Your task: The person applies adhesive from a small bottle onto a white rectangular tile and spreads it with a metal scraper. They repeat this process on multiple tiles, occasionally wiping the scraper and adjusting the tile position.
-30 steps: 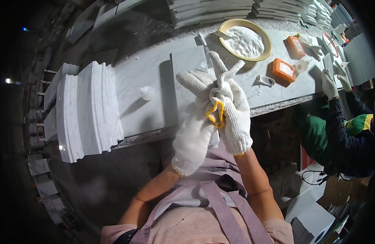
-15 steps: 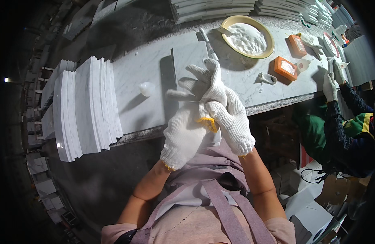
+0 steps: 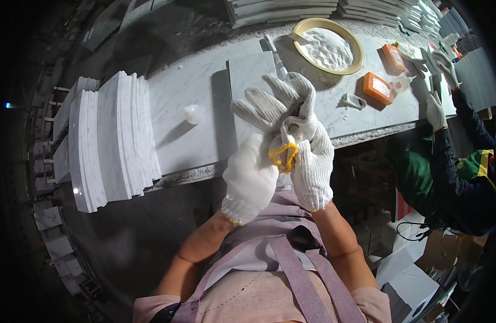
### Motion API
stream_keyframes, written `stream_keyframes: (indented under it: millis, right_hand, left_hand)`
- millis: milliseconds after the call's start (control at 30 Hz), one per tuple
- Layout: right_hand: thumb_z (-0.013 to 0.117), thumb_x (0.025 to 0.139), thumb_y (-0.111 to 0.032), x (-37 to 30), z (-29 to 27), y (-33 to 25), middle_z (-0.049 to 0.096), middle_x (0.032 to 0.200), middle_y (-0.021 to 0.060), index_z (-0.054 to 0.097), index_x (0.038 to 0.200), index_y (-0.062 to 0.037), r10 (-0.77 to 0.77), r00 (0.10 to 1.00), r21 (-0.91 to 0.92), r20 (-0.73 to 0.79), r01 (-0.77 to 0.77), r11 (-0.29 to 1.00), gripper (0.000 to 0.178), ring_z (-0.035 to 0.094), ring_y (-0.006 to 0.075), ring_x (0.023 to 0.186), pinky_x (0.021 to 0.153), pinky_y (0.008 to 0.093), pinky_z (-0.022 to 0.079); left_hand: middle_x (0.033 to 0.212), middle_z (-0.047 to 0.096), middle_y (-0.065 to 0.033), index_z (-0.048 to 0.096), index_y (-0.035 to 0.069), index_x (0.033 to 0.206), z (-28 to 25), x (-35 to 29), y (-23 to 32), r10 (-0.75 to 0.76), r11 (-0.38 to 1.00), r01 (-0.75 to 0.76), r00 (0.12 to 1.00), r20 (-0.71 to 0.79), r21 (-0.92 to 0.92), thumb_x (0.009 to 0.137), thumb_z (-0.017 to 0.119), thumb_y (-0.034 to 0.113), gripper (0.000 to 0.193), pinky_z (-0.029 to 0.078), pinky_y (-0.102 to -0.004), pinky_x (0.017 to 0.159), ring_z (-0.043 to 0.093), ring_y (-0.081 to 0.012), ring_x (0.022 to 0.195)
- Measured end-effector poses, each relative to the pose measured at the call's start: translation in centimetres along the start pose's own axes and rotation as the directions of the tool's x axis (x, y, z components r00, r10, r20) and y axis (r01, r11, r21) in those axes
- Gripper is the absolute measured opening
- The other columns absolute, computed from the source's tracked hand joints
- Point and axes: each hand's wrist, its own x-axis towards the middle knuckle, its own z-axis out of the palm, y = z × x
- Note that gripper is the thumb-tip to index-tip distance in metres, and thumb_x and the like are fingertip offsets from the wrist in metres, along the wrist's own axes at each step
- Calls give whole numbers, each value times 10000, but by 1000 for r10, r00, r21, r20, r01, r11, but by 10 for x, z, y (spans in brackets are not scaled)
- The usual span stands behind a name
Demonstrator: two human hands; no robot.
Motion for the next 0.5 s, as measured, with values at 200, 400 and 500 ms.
stream_keyframes:
  millis: [200, 400, 500]
  right_hand:
    - [708, 1009, -324, 2, -3, 15, 689, 1012, 25, 616, 1274, -34, 14, 1000, 113, 4, -14, 993, 404, 642, 83, 847, 717, 226, 525]
    - [682, 990, -185, 2, -15, -4, 683, 1034, 49, 624, 1232, -40, -45, 986, -128, 160, 66, 990, 289, 651, 131, 884, 746, 283, 548]
    - [615, 898, 5, 3, -22, -21, 677, 1074, 79, 649, 1174, 2, -64, 971, -442, 232, 164, 882, 279, 643, 176, 1015, 968, 310, 493]
  left_hand:
    - [1024, 709, -70, 641, 13, 1143, -9, 0, -9, 103, 994, -101, 994, 28, -48, 859, 689, -108, 313, 542, -301, 860, 659, -120, 951]
    - [1036, 703, -73, 614, 0, 1166, -18, 8, -24, 58, 979, -25, 986, 159, -200, 920, 641, -93, 264, 537, -294, 883, 659, -129, 963]
    - [1059, 704, -84, 611, -10, 1176, -23, 7, -24, -22, 979, 69, 970, 242, -190, 960, 593, -85, 230, 540, -298, 890, 662, -134, 967]
